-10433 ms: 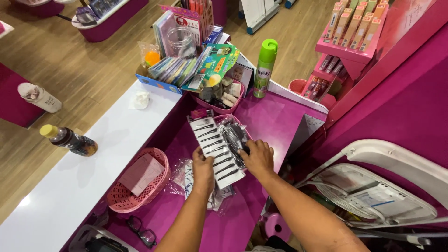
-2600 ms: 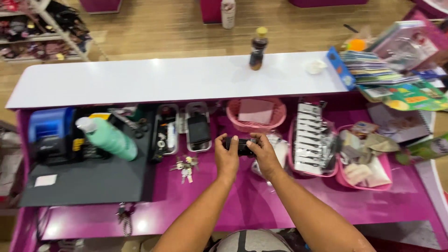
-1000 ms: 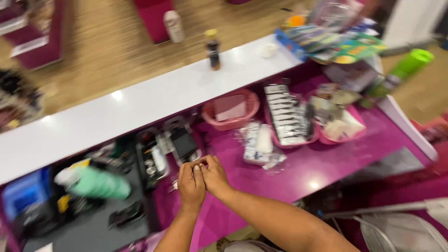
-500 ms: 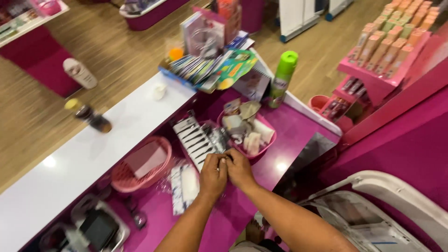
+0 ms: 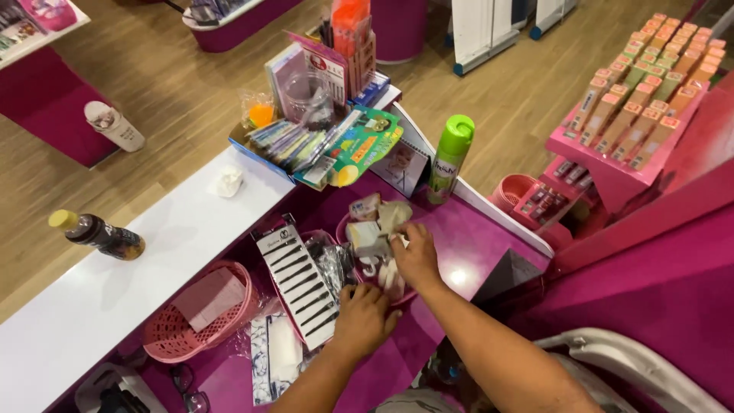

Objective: Bagging small beauty products into clear plastic bags and organizing them on a counter.

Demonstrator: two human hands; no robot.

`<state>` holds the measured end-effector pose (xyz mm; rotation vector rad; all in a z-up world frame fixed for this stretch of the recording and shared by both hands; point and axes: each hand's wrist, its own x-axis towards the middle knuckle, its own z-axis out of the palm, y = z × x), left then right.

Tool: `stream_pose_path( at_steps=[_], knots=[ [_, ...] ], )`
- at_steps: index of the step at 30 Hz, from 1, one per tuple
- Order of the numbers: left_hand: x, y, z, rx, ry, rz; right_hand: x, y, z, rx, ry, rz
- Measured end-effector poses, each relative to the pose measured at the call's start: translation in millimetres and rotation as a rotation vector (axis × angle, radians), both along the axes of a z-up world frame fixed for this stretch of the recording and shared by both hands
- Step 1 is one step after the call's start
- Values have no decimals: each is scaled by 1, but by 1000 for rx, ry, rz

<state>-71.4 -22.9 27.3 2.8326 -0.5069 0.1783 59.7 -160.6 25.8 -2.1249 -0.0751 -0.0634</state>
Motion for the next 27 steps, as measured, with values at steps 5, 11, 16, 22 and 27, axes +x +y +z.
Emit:
stream_pose_path(
  at_steps=[5,11,16,22,27],
  knots=[
    [1,6,1,3,104,28,12,21,-6,-320,-115,144],
    [2,14,-1,3,92,-8,9,52,27,-852,-26,463],
    [-5,22,-5,-41,-46,-21,14,68,26,-1027,-6,560],
    [-16,31,-4,-82,30,-38,8,73,23,-1163,45,594],
    [-10,32,-9,-48,-18,-15,18,70,23,-1121,42,627]
  ],
)
